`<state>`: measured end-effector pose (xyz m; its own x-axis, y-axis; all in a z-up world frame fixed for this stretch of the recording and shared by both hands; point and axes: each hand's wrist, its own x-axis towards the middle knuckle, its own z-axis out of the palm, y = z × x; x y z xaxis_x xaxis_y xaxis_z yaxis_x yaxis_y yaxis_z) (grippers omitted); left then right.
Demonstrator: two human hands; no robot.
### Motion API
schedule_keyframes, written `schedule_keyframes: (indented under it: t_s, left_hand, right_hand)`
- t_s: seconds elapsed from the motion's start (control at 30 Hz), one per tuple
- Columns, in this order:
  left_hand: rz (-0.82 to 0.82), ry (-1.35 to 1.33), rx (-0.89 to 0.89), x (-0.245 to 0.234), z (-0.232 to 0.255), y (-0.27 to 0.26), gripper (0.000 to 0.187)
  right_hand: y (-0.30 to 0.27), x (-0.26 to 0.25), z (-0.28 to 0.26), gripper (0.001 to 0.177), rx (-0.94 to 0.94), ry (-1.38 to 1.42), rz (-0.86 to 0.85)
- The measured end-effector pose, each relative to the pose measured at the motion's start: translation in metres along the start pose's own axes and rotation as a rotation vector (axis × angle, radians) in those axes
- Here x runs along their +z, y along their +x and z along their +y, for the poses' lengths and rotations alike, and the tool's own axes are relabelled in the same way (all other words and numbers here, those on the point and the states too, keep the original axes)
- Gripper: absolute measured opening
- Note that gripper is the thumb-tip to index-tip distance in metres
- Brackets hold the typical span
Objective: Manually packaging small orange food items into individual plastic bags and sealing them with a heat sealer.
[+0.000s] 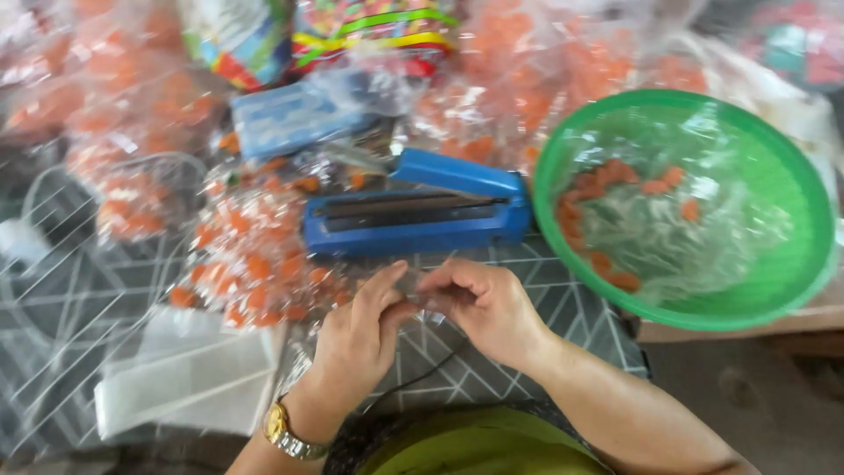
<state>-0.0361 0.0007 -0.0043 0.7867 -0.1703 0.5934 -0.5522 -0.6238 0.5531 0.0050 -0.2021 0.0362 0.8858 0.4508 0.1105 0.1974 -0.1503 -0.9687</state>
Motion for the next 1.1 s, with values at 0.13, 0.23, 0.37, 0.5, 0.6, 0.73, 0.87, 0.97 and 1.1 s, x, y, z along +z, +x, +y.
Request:
schedule_keyframes:
  t_s: [0.13, 0.23, 0.37, 0.5, 0.6, 0.73, 0.87, 0.97, 1.1]
  left_hand:
    - [-0.261, -0.408, -0.419, 0.012, 0.021, 0.034, 0.037]
    - [-0.313, -0.581, -0.457, 0.026, 0.008, 0.040, 0.009]
    - [-0.351, -0.587, -0.569, 0.045, 0.013, 0.043, 0.010]
    - [-0.382, -0.527, -0.532, 0.050, 0.024, 0.047, 0.010]
    - [-0.375, -0.504, -0.365, 0.050, 0.029, 0.049, 0.007]
    - [-0.278, -0.445, -0.136, 0.061, 0.022, 0.053, 0.008]
    - [-0.274, -0.483, -0.203, 0.070, 0.022, 0.061, 0.012]
    - [-0.261, -0.560, -0.426, 0.074, 0.023, 0.068, 0.012]
    - [-0.205, -0.631, -0.393, 0.077, 0.027, 0.070, 0.006]
  right_hand:
    - [-0.008, -0.016, 0.028, 0.009, -0.304, -0.325, 0.158]
    - [-0.016, -0.023, 0.039, 0.010, -0.418, -0.531, 0.206]
    - [-0.023, -0.034, 0.050, 0.013, -0.413, -0.611, 0.214]
    - [-0.032, -0.046, 0.041, 0.005, -0.367, -0.559, 0.198]
    - [-0.041, -0.059, 0.022, 0.013, -0.372, -0.595, 0.173]
    - [-0.036, -0.124, -0.025, 0.025, -0.455, -0.817, 0.197]
    - [0.016, -0.211, -0.031, 0.026, 0.589, -1.056, 0.195]
    - [0.047, -0.281, 0.045, 0.016, 1.033, -1.309, -0.023]
    - [0.057, -0.315, 0.117, 0.023, 1.104, -1.418, -0.113]
